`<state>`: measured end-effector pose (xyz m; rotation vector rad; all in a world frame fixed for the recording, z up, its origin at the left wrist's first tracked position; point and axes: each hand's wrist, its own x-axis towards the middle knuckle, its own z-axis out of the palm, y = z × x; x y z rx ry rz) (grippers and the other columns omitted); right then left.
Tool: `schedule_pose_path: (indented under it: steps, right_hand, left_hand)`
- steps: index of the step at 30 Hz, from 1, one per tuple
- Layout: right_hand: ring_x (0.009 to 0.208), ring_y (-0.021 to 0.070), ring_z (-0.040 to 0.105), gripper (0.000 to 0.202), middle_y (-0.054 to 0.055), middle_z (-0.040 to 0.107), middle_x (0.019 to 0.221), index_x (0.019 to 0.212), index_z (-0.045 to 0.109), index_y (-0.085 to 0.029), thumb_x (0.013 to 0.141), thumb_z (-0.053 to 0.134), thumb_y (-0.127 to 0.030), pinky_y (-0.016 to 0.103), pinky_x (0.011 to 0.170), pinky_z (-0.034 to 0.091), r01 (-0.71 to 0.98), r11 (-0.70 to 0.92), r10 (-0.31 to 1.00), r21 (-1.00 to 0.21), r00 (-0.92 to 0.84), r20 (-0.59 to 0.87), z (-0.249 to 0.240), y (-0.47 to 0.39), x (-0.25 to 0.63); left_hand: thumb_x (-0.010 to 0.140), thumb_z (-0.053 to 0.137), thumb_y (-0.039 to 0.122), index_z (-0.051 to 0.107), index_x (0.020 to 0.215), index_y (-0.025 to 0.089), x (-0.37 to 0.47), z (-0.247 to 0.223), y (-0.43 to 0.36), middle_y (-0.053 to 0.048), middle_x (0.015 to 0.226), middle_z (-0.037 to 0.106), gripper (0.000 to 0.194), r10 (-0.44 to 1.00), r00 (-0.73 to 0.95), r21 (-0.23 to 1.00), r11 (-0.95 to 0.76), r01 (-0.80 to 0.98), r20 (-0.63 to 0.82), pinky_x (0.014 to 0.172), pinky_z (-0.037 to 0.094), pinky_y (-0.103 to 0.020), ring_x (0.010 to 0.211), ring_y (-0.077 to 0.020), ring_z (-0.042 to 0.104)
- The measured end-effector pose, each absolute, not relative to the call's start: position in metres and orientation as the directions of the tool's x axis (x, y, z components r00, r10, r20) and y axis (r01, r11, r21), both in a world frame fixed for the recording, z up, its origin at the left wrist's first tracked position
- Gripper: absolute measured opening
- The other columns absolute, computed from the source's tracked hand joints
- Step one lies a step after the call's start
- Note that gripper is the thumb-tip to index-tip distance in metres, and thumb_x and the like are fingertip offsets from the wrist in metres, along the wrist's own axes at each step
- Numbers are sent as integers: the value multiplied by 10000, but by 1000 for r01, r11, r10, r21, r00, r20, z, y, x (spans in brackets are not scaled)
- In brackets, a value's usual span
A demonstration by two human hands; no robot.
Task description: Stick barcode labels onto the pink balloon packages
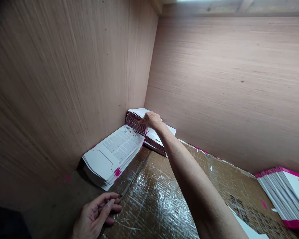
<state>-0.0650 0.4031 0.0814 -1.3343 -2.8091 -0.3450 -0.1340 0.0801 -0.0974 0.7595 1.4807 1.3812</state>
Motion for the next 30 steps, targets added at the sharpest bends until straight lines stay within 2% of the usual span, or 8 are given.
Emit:
schedule_pose_path:
  steps: [9, 14, 17, 21, 24, 26, 28, 30]
  right_hand:
    - [922, 239, 670, 299, 196, 706, 1035, 1077, 655, -80, 929, 397, -108, 273, 727, 444, 775, 599, 745, 198, -631, 215, 87, 385, -71]
    - [766, 196, 638, 295, 141, 702, 907, 1040, 630, -101, 929, 361, -146, 268, 668, 413, 816, 547, 723, 186, -572, 387, 135, 346, 15]
    - [566, 109, 506, 225, 33, 602, 659, 759, 613, -138, 876, 439, -219, 228, 551, 357, 754, 657, 719, -1, -627, 299, 153, 302, 95]
    - [492, 61, 364, 200, -43, 471, 556, 632, 548, -170, 813, 477, -215, 193, 473, 297, 540, 770, 570, -341, -822, -15, 141, 235, 158]
    - [517, 77, 423, 230, -23, 544, 596, 723, 636, -176, 851, 521, -329, 210, 499, 348, 382, 792, 397, -476, -915, -72, 120, 212, 168]
    - [639, 126, 574, 431, 42, 669, 776, 976, 678, -176, 873, 492, -551, 249, 582, 453, 262, 704, 363, -660, -932, 17, 101, 221, 167]
    - [832, 192, 664, 687, 123, 703, 993, 1181, 621, -160, 871, 356, -713, 322, 715, 523, 207, 602, 522, -771, -833, 184, 77, 244, 161]
    - [976, 238, 665, 739, 171, 678, 1119, 1233, 593, -143, 880, 315, -730, 381, 831, 524, 308, 588, 737, -748, -585, 338, 49, 274, 147]
  left_hand:
    - [714, 670, 617, 676, 935, 154, -135, -94, 83, -118, 869, 745, 513, 883, -403, 970, 199, -139, -239, 519, 585, -267, 787, -261, 736]
    - [633, 709, 622, 647, 895, 143, -136, -79, 85, -108, 796, 733, 549, 866, -447, 974, 190, -119, -224, 483, 567, -279, 716, -270, 735]
    - [622, 739, 573, 615, 996, 157, -128, -63, 90, -136, 963, 731, 574, 860, -497, 993, 106, -52, -118, 608, 604, -331, 849, -297, 731]
    - [611, 819, 425, 492, 1323, 209, -94, -29, 101, -140, 1453, 489, 813, 830, -460, 935, -194, 295, 317, 1013, 479, -396, 1284, -324, 513]
    - [669, 790, 395, 682, 1065, 204, -68, -9, 108, -94, 1172, 693, 452, 902, -147, 861, -322, 394, 405, 893, 530, -344, 1071, -301, 646]
    - [761, 707, 390, 715, 848, 205, -59, -5, 107, -45, 851, 735, 205, 936, -57, 877, -303, 373, 348, 714, 542, -286, 807, -240, 687]
    - [790, 670, 393, 713, 818, 205, -58, -6, 105, -22, 736, 711, 195, 952, -87, 902, -247, 354, 295, 624, 510, -259, 695, -208, 667]
    - [785, 667, 409, 711, 856, 199, -61, -9, 101, -28, 755, 713, 226, 956, -98, 913, -229, 337, 276, 633, 503, -260, 716, -213, 670]
